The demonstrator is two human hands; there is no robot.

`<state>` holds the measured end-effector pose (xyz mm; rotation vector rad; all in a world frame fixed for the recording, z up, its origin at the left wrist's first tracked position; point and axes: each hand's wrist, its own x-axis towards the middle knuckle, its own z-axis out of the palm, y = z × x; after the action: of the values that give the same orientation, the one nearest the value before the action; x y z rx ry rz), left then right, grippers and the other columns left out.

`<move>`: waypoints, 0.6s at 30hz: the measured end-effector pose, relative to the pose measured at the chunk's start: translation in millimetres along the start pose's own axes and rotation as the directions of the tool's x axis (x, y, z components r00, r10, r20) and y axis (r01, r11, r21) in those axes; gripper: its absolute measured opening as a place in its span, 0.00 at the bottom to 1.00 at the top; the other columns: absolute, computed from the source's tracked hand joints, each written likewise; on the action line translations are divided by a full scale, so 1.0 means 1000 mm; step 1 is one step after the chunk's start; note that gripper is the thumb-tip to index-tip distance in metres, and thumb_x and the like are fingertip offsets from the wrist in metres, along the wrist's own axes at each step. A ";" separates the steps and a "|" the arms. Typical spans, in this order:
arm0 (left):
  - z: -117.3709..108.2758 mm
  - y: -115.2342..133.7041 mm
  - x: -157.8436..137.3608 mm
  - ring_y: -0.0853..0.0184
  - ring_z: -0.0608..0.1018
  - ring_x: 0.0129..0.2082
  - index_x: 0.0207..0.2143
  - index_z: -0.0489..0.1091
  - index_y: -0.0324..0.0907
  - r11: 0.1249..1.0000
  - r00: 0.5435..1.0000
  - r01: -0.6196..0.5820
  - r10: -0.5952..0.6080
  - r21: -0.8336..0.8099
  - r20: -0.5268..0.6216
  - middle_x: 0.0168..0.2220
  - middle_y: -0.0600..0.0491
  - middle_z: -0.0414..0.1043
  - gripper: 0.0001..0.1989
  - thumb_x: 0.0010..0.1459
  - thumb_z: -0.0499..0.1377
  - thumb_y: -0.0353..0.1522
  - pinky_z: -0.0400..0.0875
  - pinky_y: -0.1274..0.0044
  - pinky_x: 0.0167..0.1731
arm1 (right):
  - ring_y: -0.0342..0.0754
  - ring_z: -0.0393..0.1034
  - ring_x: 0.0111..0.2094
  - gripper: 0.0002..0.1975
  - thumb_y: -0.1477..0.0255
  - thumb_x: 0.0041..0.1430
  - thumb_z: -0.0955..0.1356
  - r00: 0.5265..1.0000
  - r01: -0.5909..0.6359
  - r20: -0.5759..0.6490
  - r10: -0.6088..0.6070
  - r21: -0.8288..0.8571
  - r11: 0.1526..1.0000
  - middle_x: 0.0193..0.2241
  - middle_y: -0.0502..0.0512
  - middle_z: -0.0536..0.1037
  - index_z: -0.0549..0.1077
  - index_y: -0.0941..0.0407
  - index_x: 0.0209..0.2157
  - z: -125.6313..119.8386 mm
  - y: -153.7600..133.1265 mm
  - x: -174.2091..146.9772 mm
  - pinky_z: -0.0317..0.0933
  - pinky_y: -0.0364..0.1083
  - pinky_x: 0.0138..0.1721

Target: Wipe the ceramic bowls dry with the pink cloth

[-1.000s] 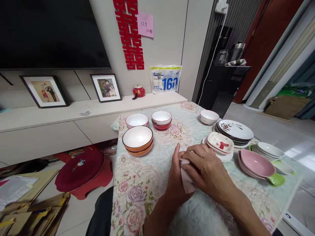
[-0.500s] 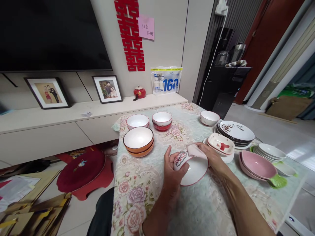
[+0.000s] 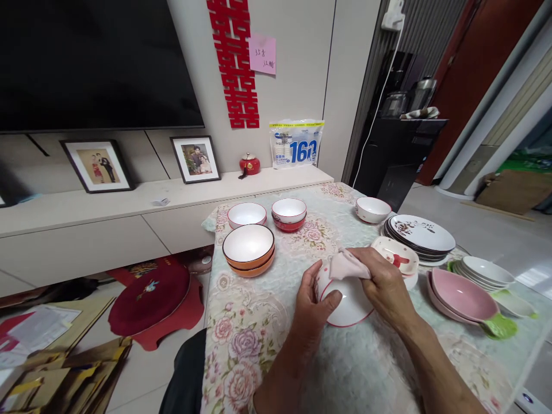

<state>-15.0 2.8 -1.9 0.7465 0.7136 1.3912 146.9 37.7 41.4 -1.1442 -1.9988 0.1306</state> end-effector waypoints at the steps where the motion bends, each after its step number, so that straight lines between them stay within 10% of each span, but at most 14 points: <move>1: -0.002 -0.001 0.001 0.51 0.74 0.54 0.58 0.64 0.41 0.999 1.000 -0.023 0.023 0.045 0.006 0.56 0.42 0.71 0.38 0.44 0.71 0.35 0.66 0.62 0.55 | 0.53 0.71 0.49 0.30 0.85 0.50 0.59 0.998 0.063 0.006 -0.063 -0.055 0.996 0.47 0.59 0.76 0.73 0.54 0.53 -0.003 -0.005 0.000 0.66 0.52 0.49; 9: -0.009 0.001 0.004 0.52 0.74 0.54 0.57 0.66 0.40 0.950 0.963 -0.268 0.262 0.160 0.056 0.55 0.41 0.71 0.40 0.40 0.72 0.33 0.67 0.68 0.54 | 0.55 0.71 0.48 0.24 0.85 0.59 0.60 0.953 0.304 0.064 -0.297 -0.224 0.926 0.47 0.62 0.76 0.73 0.53 0.52 0.005 -0.035 -0.002 0.67 0.52 0.47; 15: -0.008 0.000 0.005 0.57 0.79 0.43 0.57 0.66 0.41 0.996 0.975 -0.088 0.091 0.026 -0.202 0.47 0.46 0.75 0.39 0.41 0.72 0.38 0.73 0.71 0.43 | 0.56 0.72 0.49 0.24 0.81 0.53 0.62 0.996 -0.066 0.071 0.062 0.052 0.996 0.47 0.62 0.77 0.74 0.55 0.51 0.016 -0.009 -0.001 0.67 0.55 0.49; 18: -0.006 0.006 0.004 0.54 0.80 0.43 0.61 0.61 0.40 0.990 0.969 -0.017 -0.018 -0.138 -0.246 0.47 0.44 0.77 0.40 0.47 0.69 0.40 0.74 0.67 0.43 | 0.57 0.75 0.45 0.20 0.70 0.55 0.67 0.907 -0.404 0.258 0.332 0.319 0.857 0.44 0.59 0.80 0.75 0.56 0.50 0.023 -0.002 -0.002 0.69 0.55 0.46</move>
<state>-23.6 6.9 -0.5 0.4682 0.7998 1.5328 130.8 41.4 25.9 -1.2891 -1.7879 0.8117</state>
